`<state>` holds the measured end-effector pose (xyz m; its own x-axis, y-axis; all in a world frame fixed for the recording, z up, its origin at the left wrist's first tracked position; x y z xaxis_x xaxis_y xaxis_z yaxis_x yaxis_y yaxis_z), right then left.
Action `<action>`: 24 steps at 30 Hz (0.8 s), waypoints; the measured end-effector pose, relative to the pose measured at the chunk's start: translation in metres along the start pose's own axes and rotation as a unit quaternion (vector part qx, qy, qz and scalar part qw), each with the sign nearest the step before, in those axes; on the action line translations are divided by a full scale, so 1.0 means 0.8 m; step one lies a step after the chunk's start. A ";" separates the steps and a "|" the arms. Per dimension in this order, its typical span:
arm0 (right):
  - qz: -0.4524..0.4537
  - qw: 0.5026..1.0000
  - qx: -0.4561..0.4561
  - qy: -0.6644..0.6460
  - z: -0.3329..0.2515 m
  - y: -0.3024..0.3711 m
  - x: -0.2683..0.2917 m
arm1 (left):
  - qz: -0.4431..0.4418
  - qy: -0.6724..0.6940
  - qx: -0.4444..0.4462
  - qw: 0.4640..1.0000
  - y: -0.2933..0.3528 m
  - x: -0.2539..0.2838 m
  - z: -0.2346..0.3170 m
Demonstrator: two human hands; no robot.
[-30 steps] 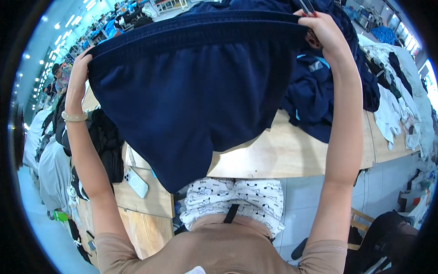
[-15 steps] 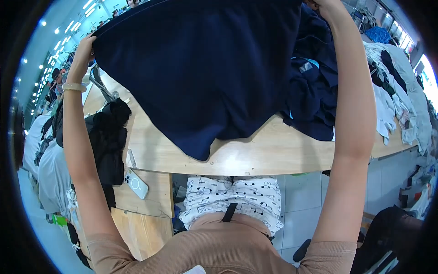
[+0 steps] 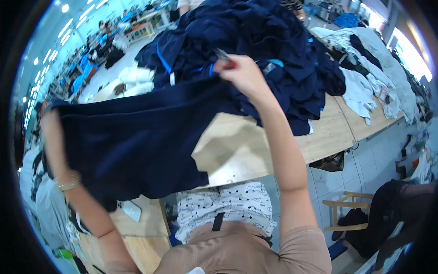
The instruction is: Trimming excess threads from blue fabric garments using small scissors.
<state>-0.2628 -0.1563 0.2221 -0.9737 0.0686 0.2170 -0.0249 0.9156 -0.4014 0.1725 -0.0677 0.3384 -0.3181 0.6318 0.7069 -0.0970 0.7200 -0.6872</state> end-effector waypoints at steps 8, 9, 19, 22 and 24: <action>0.095 0.941 -0.166 0.278 0.200 0.139 0.036 | -0.416 0.511 -0.012 0.752 0.259 -0.225 0.356; 0.101 0.948 -0.202 0.225 0.200 0.155 0.030 | -0.406 0.508 -0.018 0.759 0.269 -0.225 0.360; 0.036 0.962 -0.268 0.047 0.215 0.163 -0.062 | -0.308 0.417 0.192 0.833 0.358 -0.169 0.143; 0.009 0.926 -0.373 0.057 0.227 0.145 -0.078 | -0.431 0.275 0.276 0.814 0.439 -0.160 0.063; -0.027 0.908 -0.416 -0.041 0.218 0.132 -0.095 | -0.468 0.322 0.300 0.766 0.480 -0.157 0.061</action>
Point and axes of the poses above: each hand's wrist, its own y-axis away from the middle knuckle, its own x-axis out of the back of the hand, z = x × y, the point moved 5 cm from there along -y, towards the middle knuckle, and after that the axes turned 6 degrees about z, right-handed, at the moved point
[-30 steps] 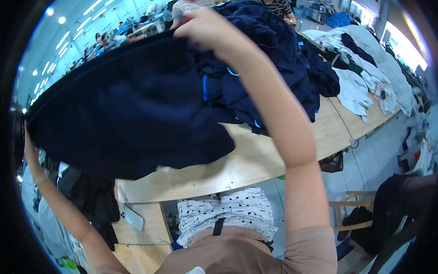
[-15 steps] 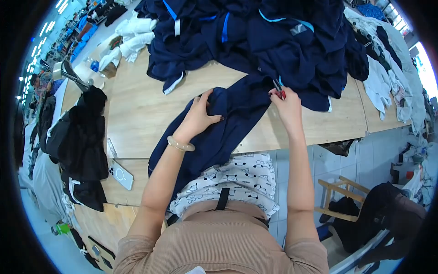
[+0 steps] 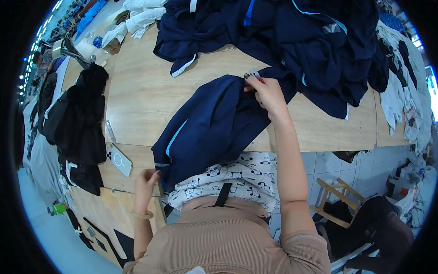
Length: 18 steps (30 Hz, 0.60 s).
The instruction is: Trimming excess threads from blue fabric garments using small scissors.
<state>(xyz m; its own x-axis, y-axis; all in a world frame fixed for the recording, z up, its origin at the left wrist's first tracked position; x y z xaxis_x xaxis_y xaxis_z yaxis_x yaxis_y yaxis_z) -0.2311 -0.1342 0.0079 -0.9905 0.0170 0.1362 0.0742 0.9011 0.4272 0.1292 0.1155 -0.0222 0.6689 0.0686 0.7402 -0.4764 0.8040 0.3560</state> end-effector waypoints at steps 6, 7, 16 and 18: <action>-0.114 0.988 -0.044 -0.095 0.000 -0.015 -0.025 | -0.014 0.161 -0.083 0.983 -0.005 -0.087 0.007; -0.167 0.976 -0.050 -0.129 -0.004 -0.013 -0.029 | -0.044 0.204 -0.069 0.976 -0.012 -0.093 0.001; -0.119 0.982 0.029 -0.143 -0.024 0.021 0.028 | 0.010 0.050 -0.051 0.997 -0.021 -0.101 -0.032; -0.105 0.985 -0.011 -0.140 -0.019 0.032 0.025 | -0.025 0.036 -0.013 0.999 -0.033 -0.103 -0.041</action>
Point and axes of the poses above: each hand's wrist, its own y-axis away from the middle knuckle, its own x-axis out of the back of the hand, z = x × y, the point moved 5 cm from there along -y, towards the middle knuckle, and after that the axes turned 6 degrees about z, right-handed, at the moved point
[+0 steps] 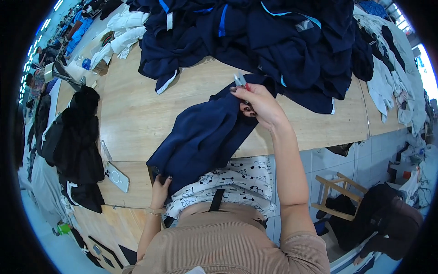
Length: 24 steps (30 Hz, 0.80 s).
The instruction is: Trimming excess threads from blue fabric garments using small scissors.
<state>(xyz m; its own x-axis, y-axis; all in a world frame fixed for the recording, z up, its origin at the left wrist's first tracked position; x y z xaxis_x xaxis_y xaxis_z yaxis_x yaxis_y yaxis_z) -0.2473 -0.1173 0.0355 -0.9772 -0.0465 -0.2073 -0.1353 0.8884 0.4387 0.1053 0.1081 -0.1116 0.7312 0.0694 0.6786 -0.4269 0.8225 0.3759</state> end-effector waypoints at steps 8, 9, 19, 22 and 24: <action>0.025 0.995 0.094 -0.012 -0.011 0.029 0.028 | 0.034 0.199 -0.033 0.979 -0.018 0.095 0.066; 0.085 0.984 0.158 -0.011 -0.023 0.035 0.039 | 0.099 0.163 0.022 0.981 -0.014 0.119 0.106; 0.192 0.941 0.277 -0.014 -0.027 0.046 0.019 | 0.330 -0.158 -0.252 0.896 -0.165 0.173 0.160; 0.168 0.959 0.227 -0.043 0.011 0.022 0.022 | 0.381 -0.072 -0.339 0.857 -0.125 0.120 0.235; 0.167 0.960 0.218 -0.049 0.017 0.024 0.023 | 0.297 0.067 -0.373 0.876 -0.072 0.079 0.299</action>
Point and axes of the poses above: each hand's wrist, its own y-axis away from the middle knuckle, its own x-axis out of the back of the hand, z = x × y, the point moved 5 cm from there along -y, towards the middle knuckle, and after that the axes turned 6 degrees about z, right-handed, at the moved point
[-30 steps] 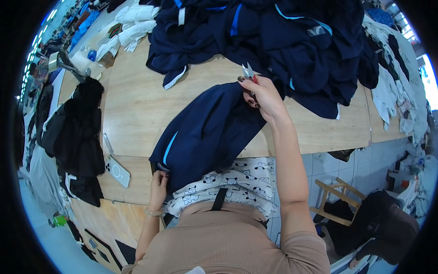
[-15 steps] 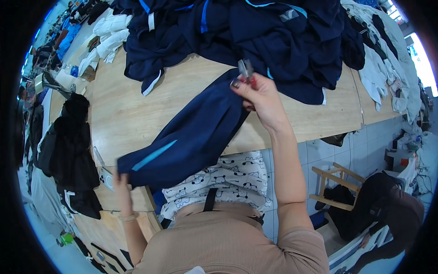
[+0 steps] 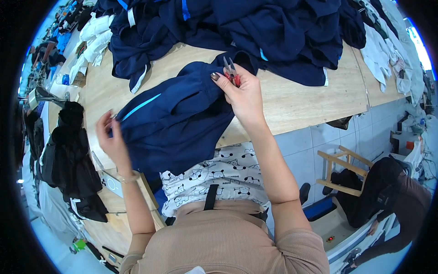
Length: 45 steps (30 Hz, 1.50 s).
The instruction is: Trimming excess threads from blue fabric garments using small scissors.
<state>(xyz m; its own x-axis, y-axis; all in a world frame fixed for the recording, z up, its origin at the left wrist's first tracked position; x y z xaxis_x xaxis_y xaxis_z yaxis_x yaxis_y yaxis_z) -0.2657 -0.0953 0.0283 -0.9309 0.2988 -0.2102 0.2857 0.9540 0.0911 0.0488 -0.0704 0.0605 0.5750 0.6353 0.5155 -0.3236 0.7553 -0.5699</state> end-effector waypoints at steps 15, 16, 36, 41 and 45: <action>-0.033 0.999 -0.008 0.011 -0.017 0.018 -0.007 | -0.142 0.236 -0.141 0.951 0.032 -0.111 0.148; -0.043 0.999 -0.005 0.027 -0.018 0.018 -0.007 | -0.143 0.234 -0.141 0.951 0.032 -0.112 0.148; -0.043 0.884 0.261 0.385 -0.082 0.037 0.009 | -0.217 0.257 -0.069 0.939 0.020 -0.129 0.148; -0.051 0.859 0.311 0.404 -0.082 0.036 -0.002 | -0.213 0.252 -0.075 0.941 0.021 -0.127 0.148; -0.057 0.859 0.303 0.409 -0.079 0.035 -0.005 | -0.210 0.250 -0.084 0.942 0.020 -0.128 0.150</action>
<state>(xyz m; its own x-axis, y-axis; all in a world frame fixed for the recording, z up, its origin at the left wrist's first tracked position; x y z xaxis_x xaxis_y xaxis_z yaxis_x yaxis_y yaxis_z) -0.2683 -0.0713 0.0931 -0.7383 0.3221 0.5926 0.0185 0.8879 -0.4596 -0.1053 -0.1038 0.0751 0.9210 0.0998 0.3766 0.1105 0.8600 -0.4982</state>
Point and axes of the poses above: each hand's wrist, its own y-axis away from the middle knuckle, its own x-axis out of the back of the hand, z = x × y, the point moved 5 cm from there along -y, towards the middle knuckle, and after that the axes turned 6 degrees about z, right-handed, at the moved point
